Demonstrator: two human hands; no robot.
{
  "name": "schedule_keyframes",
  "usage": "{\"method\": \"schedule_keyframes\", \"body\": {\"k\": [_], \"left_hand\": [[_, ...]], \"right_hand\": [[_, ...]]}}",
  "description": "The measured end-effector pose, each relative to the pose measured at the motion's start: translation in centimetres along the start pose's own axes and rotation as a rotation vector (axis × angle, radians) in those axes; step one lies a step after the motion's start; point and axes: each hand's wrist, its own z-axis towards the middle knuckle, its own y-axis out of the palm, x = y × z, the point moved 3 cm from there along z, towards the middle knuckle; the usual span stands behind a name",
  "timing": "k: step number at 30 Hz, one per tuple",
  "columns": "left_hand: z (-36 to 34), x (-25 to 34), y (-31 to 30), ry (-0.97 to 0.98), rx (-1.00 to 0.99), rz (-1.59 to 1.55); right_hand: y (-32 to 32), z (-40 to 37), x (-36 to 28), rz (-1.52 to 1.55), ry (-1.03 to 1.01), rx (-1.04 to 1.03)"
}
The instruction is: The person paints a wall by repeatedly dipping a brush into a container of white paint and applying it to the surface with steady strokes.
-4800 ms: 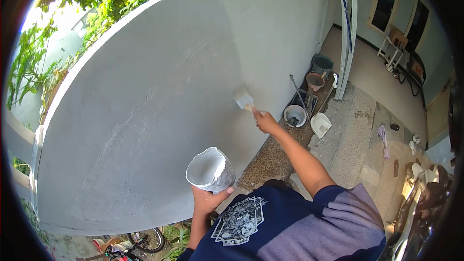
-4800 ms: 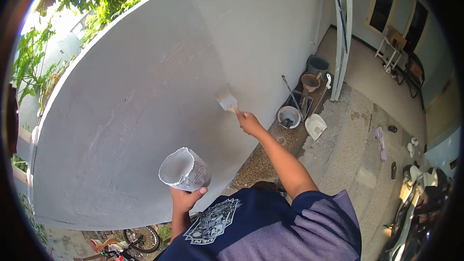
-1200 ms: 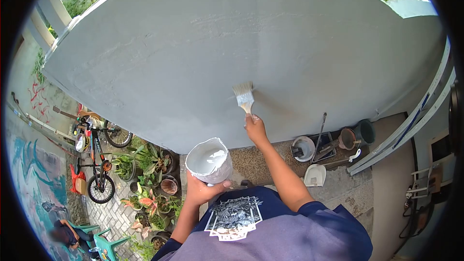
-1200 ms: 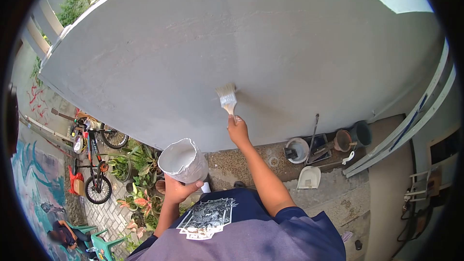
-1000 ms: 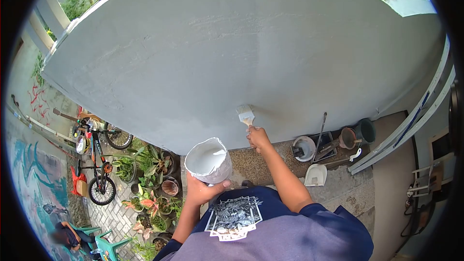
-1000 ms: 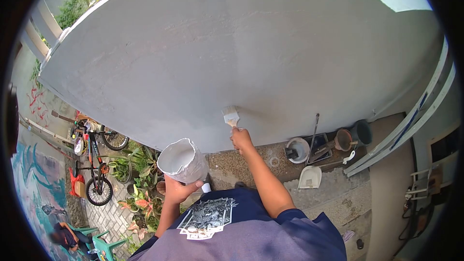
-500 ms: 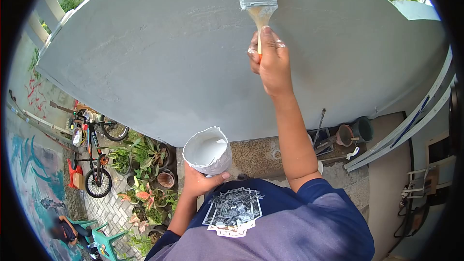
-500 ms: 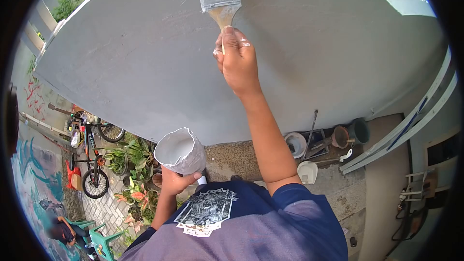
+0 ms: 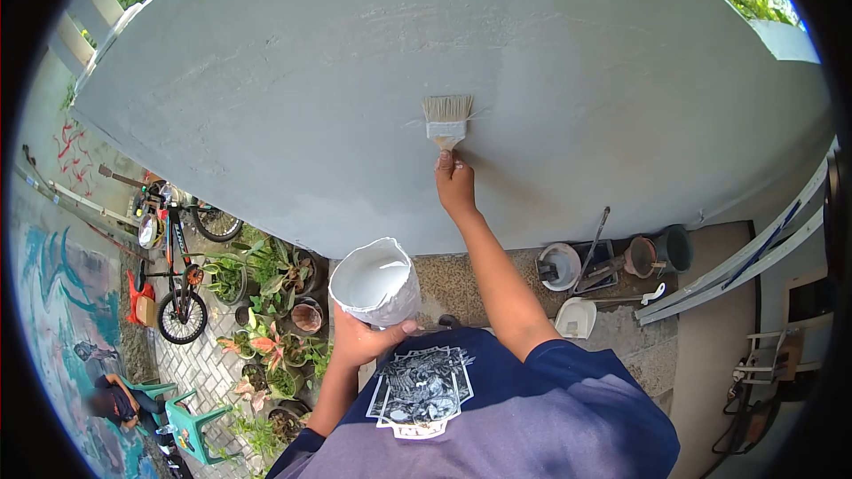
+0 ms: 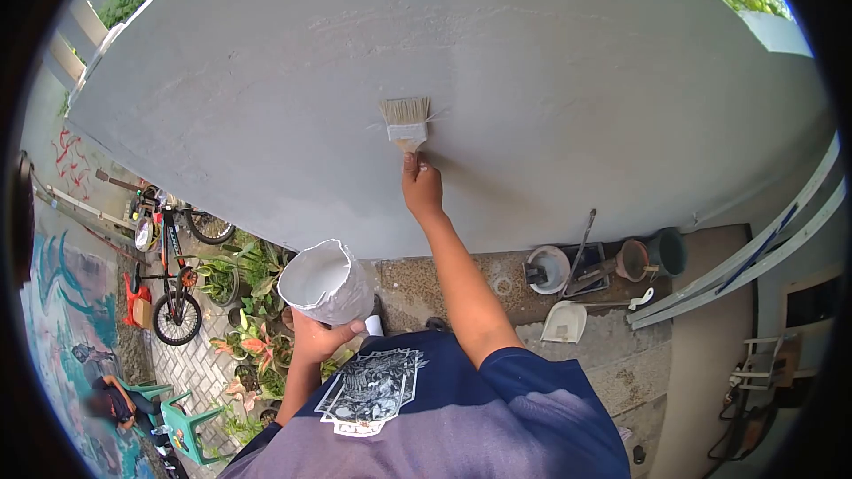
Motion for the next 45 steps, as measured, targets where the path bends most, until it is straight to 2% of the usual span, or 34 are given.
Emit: {"method": "schedule_keyframes", "body": {"k": [3, 7, 9, 11, 13, 14, 16, 17, 25, 30, 32, 33, 35, 36, 38, 40, 42, 43, 45], "left_hand": [[-0.3, 0.1, 0.0, 0.115, 0.046, 0.002], [-1.3, 0.6, 0.3, 0.112, 0.021, 0.014], [-1.6, 1.0, 0.6, 0.119, 0.021, 0.005], [-1.8, 0.7, 0.5, 0.126, 0.013, -0.002], [-2.0, 0.6, 0.4, 0.133, 0.003, -0.008], [-2.0, 0.7, 0.3, 0.135, -0.003, 0.007], [-2.0, 0.6, 0.3, 0.133, -0.008, 0.018], [-2.0, 0.3, 0.3, 0.116, 0.007, -0.028], [-1.4, 0.8, 0.0, 0.135, -0.042, -0.032], [-1.4, 0.7, -1.0, 0.198, 0.066, -0.097], [-1.1, 0.1, -1.4, 0.173, 0.073, -0.101], [-1.2, -0.2, -1.7, 0.142, 0.073, -0.096], [-0.7, -0.1, -2.0, 0.155, 0.060, -0.083], [-0.5, 0.0, -2.0, 0.170, 0.045, -0.064], [-0.2, 0.5, -2.1, 0.177, 0.034, -0.066], [0.1, 0.6, -2.1, 0.181, 0.025, -0.068], [0.4, 0.3, -2.0, 0.131, -0.027, -0.035], [0.6, 0.6, -1.8, 0.131, -0.027, -0.034], [0.9, 1.4, -1.2, 0.171, 0.006, -0.039]], "right_hand": [[-0.1, -0.6, -0.4, 0.061, 0.020, -0.026], [-0.5, -3.5, 2.6, -0.010, 0.067, -0.037], [-0.5, -6.0, 6.0, -0.170, 0.210, -0.095], [-1.0, -9.3, 8.5, -0.068, 0.537, -0.296], [-1.4, -12.5, 9.6, 0.079, 0.694, -0.329], [-1.3, -13.2, 9.8, 0.078, 0.686, -0.327], [-1.3, -14.3, 8.5, 0.327, 0.807, -0.232], [-1.6, -14.0, 8.0, 0.324, 0.810, -0.231], [-6.5, 1.9, -13.3, 1.358, 0.958, -0.507], [-9.2, 1.7, -20.5, 1.290, 0.888, -0.508], [-11.7, 1.4, -23.1, 1.322, 0.642, -0.718], [-12.6, 1.1, -23.8, 1.317, 0.648, -0.718], [-14.3, 0.5, -25.8, 1.164, 0.350, -0.800], [-14.7, -0.5, -26.8, 1.165, 0.351, -0.798], [-15.4, -2.4, -28.0, 0.784, 0.177, -0.600], [-14.6, -2.9, -27.1, 0.773, 0.131, -0.580], [-13.3, -2.0, -24.1, 0.723, -0.052, -0.417], [-12.2, -1.5, -22.1, 0.676, -0.066, -0.415], [-9.9, -1.1, -17.9, 0.750, 0.200, -0.333]]}}
